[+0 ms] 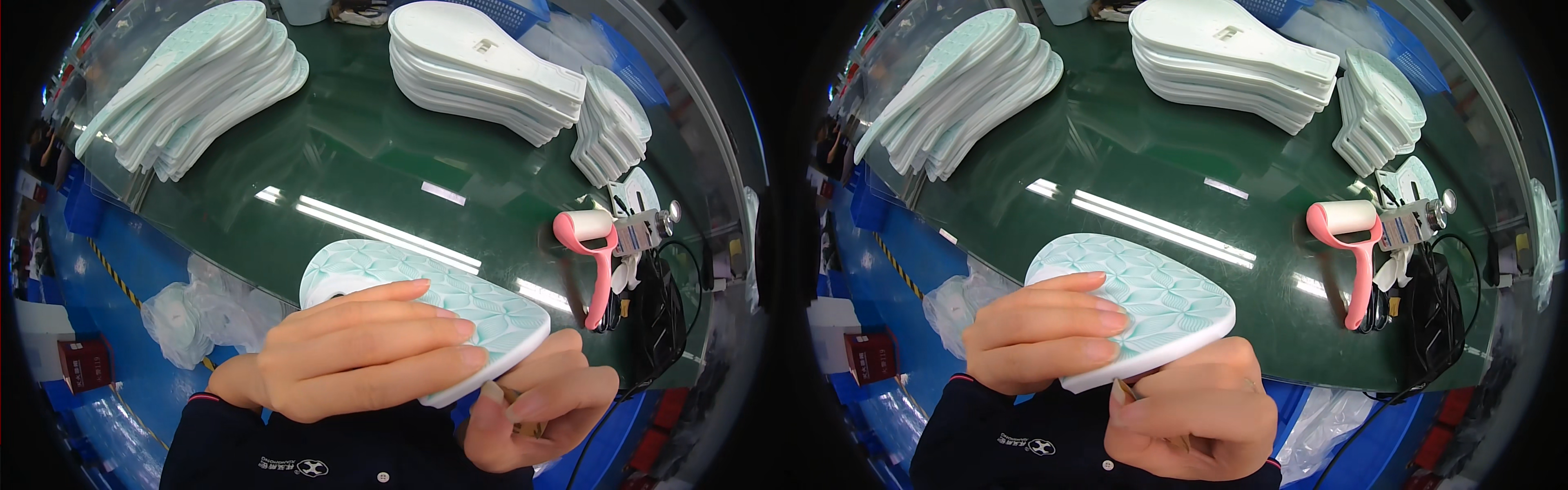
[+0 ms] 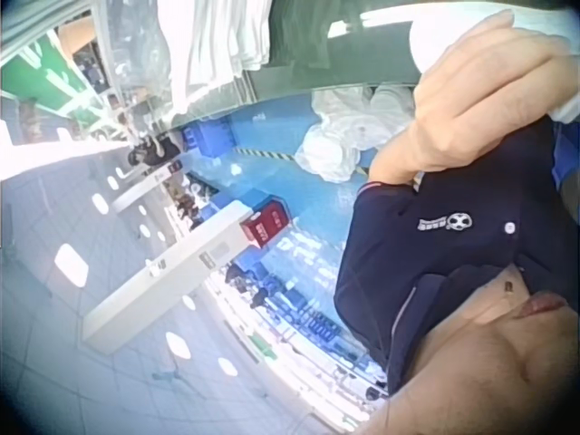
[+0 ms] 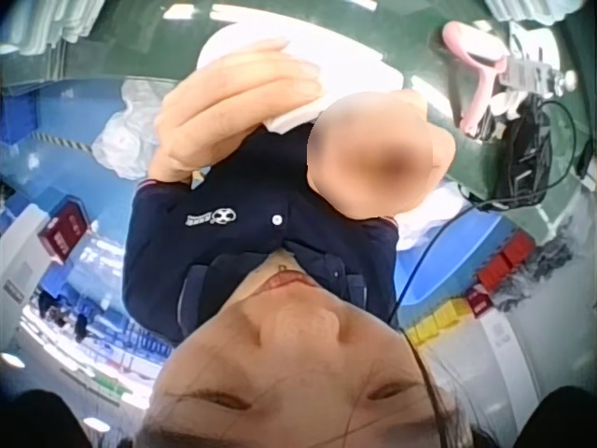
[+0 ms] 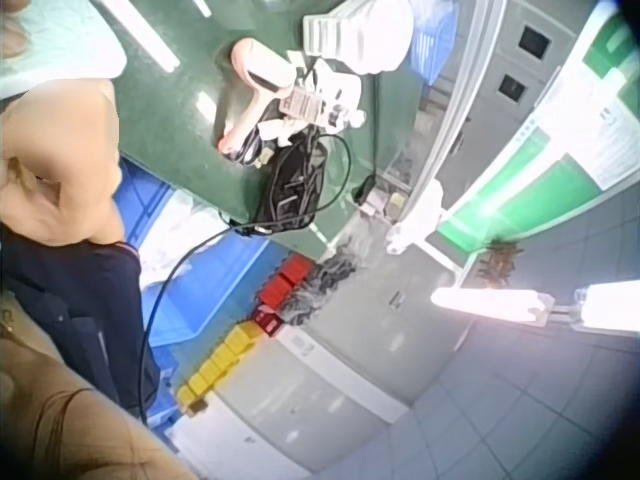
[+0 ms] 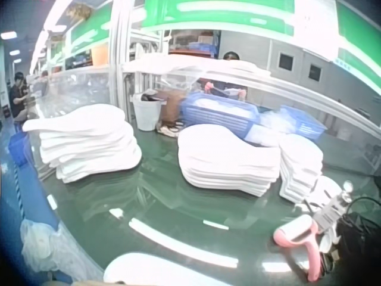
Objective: The person deburrs and smooths the edges of white plastic shoe insoles using a small sanding block. They handle each insole individually, rotating it to access different edges and surfaces, then place the finished items into a stack.
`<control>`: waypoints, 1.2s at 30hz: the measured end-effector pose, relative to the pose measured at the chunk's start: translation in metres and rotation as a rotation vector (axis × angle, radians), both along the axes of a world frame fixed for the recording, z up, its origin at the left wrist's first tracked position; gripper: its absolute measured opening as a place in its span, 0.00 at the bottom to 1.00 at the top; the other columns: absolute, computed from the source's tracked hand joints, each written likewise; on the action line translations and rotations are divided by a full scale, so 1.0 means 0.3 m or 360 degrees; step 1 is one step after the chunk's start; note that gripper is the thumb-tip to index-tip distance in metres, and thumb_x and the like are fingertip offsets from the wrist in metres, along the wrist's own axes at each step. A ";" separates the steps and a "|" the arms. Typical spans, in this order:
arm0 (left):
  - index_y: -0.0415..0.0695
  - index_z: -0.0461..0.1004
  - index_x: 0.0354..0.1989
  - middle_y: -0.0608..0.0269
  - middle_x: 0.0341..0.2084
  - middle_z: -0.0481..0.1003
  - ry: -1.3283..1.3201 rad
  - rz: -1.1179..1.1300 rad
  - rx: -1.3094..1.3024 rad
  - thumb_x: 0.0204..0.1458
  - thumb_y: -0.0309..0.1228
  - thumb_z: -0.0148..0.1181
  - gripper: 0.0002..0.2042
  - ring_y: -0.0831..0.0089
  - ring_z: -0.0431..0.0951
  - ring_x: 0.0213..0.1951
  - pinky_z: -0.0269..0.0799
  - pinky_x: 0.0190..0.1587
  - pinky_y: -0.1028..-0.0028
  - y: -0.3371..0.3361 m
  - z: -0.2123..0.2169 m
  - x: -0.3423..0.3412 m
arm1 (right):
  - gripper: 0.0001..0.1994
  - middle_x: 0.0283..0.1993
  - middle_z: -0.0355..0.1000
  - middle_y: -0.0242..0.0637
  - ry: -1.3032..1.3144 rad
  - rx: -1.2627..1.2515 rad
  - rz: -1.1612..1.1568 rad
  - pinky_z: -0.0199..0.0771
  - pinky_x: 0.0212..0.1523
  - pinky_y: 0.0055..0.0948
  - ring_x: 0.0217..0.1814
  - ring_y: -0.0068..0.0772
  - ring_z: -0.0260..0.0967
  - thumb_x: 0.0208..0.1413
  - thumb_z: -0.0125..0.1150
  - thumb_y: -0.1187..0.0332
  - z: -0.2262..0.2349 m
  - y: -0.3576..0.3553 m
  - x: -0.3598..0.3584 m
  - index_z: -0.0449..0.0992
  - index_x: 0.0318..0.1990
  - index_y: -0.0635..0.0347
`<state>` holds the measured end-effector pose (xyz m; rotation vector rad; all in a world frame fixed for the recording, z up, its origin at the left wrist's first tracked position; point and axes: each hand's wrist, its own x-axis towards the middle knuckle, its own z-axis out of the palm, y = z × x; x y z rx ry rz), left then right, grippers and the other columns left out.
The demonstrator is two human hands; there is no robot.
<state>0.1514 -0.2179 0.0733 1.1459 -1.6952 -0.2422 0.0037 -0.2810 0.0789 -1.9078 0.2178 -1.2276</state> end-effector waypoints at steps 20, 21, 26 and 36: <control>0.39 0.72 0.29 0.53 0.29 0.73 0.0140 -0.0076 0.0013 0.42 0.25 0.54 0.06 0.63 0.75 0.33 0.70 0.41 0.62 -0.006 -0.011 -0.008 | 0.13 0.17 0.62 0.31 -0.0101 -0.0017 -0.0180 0.57 0.30 0.22 0.24 0.23 0.55 0.35 0.58 0.79 -0.011 0.013 0.014 0.59 0.26 0.56; 0.39 0.73 0.29 0.53 0.29 0.73 0.0140 -0.0079 0.0017 0.42 0.25 0.54 0.06 0.63 0.75 0.33 0.70 0.41 0.63 -0.010 -0.010 -0.013 | 0.13 0.17 0.62 0.30 -0.0090 -0.0036 -0.0157 0.57 0.30 0.22 0.24 0.23 0.55 0.35 0.58 0.79 -0.007 0.013 0.015 0.59 0.26 0.56; 0.40 0.73 0.30 0.55 0.29 0.73 0.0081 -0.0044 0.0014 0.42 0.24 0.54 0.06 0.64 0.75 0.34 0.70 0.42 0.63 -0.006 -0.017 -0.009 | 0.16 0.18 0.64 0.28 -0.0364 0.0250 -0.0359 0.59 0.28 0.20 0.23 0.25 0.59 0.19 0.59 0.86 -0.025 0.037 0.035 0.70 0.22 0.59; 0.41 0.73 0.30 0.56 0.29 0.73 0.0054 -0.0059 -0.0001 0.41 0.23 0.54 0.06 0.65 0.74 0.34 0.70 0.42 0.64 -0.021 -0.027 -0.014 | 0.15 0.18 0.64 0.29 -0.0333 0.0225 -0.0234 0.58 0.26 0.19 0.22 0.25 0.58 0.20 0.57 0.87 -0.022 0.022 0.016 0.69 0.21 0.60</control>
